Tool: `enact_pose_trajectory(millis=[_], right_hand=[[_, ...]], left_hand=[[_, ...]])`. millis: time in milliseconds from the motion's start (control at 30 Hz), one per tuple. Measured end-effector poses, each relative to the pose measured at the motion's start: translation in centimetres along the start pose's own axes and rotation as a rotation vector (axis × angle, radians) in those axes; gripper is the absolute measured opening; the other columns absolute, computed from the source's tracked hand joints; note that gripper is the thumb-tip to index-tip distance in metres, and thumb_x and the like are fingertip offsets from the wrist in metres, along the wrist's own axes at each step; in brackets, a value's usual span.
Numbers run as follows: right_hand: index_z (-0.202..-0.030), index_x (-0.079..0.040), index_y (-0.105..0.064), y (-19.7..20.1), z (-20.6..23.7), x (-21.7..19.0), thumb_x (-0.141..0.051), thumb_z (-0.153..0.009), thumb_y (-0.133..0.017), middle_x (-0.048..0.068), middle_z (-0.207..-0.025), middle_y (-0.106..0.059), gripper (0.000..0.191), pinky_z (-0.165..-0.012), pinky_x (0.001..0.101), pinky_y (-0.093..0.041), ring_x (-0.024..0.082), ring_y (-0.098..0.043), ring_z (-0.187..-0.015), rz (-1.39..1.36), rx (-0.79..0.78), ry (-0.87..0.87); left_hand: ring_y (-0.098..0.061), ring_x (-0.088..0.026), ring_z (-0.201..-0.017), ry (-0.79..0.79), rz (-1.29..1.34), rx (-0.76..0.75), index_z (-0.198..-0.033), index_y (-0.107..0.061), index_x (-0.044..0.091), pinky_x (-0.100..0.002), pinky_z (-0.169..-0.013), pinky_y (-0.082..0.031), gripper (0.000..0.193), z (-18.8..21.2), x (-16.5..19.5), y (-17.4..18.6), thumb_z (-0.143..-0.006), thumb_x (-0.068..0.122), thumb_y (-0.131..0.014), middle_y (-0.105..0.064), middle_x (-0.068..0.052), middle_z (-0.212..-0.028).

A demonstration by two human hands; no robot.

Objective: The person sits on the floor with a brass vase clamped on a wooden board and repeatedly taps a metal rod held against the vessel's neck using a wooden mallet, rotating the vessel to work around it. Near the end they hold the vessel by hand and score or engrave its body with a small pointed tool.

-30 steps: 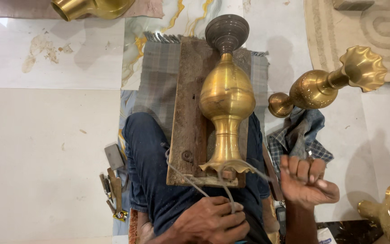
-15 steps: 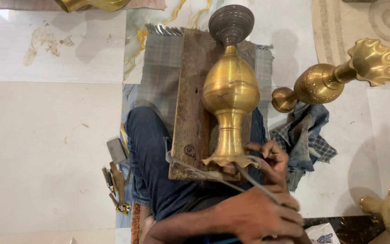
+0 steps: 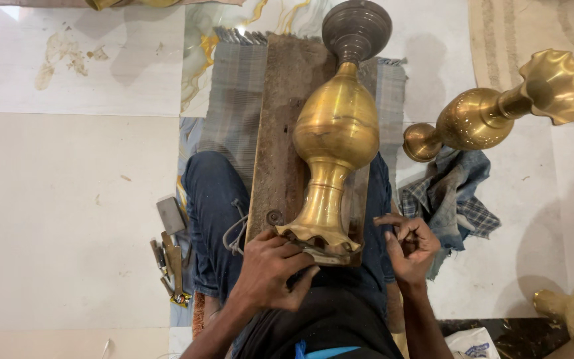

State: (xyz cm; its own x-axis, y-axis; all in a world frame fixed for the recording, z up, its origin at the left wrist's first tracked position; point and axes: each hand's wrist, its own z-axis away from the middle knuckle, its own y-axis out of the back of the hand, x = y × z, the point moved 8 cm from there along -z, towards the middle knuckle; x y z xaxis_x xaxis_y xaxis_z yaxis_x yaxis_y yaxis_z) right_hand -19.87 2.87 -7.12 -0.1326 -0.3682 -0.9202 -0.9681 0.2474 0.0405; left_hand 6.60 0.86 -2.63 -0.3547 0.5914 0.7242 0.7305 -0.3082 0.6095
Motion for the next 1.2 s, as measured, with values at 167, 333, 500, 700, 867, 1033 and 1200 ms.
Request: enact_pose_trajectory(millis=[167, 333, 500, 700, 867, 1033, 1200], right_hand=[[-0.102, -0.001, -0.057, -1.3, -1.2, -1.8, 0.001, -0.104, -0.064, 0.023, -0.112, -0.073, 0.008, -0.1, 0.0396, -0.06, 0.022, -0.072, -0.098, 0.11, 0.072, 0.078], [-0.136, 0.008, -0.059, -1.7, -3.3, -4.1, -0.019, -0.113, -0.055, 0.021, -0.116, -0.076, 0.036, -0.078, 0.0291, -0.057, 0.016, -0.069, -0.083, 0.363, 0.065, 0.112], [-0.138, 0.01, -0.06, -2.1, -3.4, -4.5, -0.037, -0.111, -0.052, 0.014, -0.086, -0.076, 0.055, -0.06, 0.0263, -0.055, 0.014, -0.07, -0.066, 0.349, 0.119, 0.107], [-0.134, 0.011, -0.062, -2.3, -1.9, -5.3, -0.042, -0.109, -0.058, 0.012, -0.078, -0.069, 0.059, -0.057, 0.0284, -0.057, 0.02, -0.073, -0.072, 0.255, 0.163, 0.207], [-0.125, 0.011, -0.066, -2.4, -0.6, -5.9, -0.019, -0.11, -0.059, 0.023, -0.101, -0.075, 0.035, -0.071, 0.034, -0.066, 0.024, -0.077, -0.085, 0.325, 0.163, 0.16], [-0.114, 0.012, -0.068, -2.7, 0.1, -6.2, 0.002, -0.102, -0.06, 0.022, -0.095, -0.073, 0.017, -0.071, 0.0334, -0.065, 0.023, -0.075, -0.082, 0.272, 0.208, 0.068], [-0.104, 0.01, -0.069, -4.1, -0.4, -6.4, 0.005, -0.098, -0.065, 0.019, -0.093, -0.071, 0.009, -0.069, 0.0284, -0.058, 0.018, -0.068, -0.077, -0.038, 0.129, 0.027]], left_hand=[[-0.066, -0.028, -0.106, 0.203, -0.203, 0.242, -0.089, -0.081, 0.014, -0.051, -0.1, -0.037, 0.025, 1.0, -2.5, 3.4, -0.081, 0.035, -0.07, -0.08, -0.007, -0.092], [-0.067, -0.024, -0.101, 0.413, -0.221, 0.737, -0.082, -0.076, 0.013, -0.05, -0.106, -0.033, 0.022, 3.1, -2.3, 6.3, -0.082, 0.032, -0.064, -0.075, -0.005, -0.077], [-0.026, -0.042, -0.141, 0.11, -0.264, 0.693, -0.139, -0.038, 0.015, -0.061, -0.116, -0.029, 0.085, -0.9, 4.7, 0.2, -0.077, 0.052, -0.083, -0.027, -0.023, -0.148], [-0.022, -0.041, -0.142, 0.057, -0.404, 0.749, -0.142, -0.034, 0.023, -0.066, -0.117, -0.029, 0.088, -3.1, 3.1, -1.8, -0.075, 0.039, -0.088, -0.023, -0.019, -0.148], [-0.031, -0.036, -0.142, -0.023, -0.244, 0.799, -0.142, -0.034, 0.025, -0.061, -0.115, -0.038, 0.09, -1.7, -0.1, 0.0, -0.065, 0.036, -0.079, -0.029, -0.014, -0.144], [-0.038, -0.036, -0.143, -0.079, 0.036, 0.656, -0.143, -0.035, 0.022, -0.058, -0.115, -0.042, 0.095, -0.5, -5.4, 4.5, -0.064, 0.052, -0.079, -0.034, -0.016, -0.149], [-0.048, -0.034, -0.139, -0.016, 0.286, 0.58, -0.151, -0.05, 0.017, -0.049, -0.112, -0.05, 0.097, -0.8, -6.6, 9.0, -0.07, 0.068, -0.068, -0.042, -0.019, -0.156]])
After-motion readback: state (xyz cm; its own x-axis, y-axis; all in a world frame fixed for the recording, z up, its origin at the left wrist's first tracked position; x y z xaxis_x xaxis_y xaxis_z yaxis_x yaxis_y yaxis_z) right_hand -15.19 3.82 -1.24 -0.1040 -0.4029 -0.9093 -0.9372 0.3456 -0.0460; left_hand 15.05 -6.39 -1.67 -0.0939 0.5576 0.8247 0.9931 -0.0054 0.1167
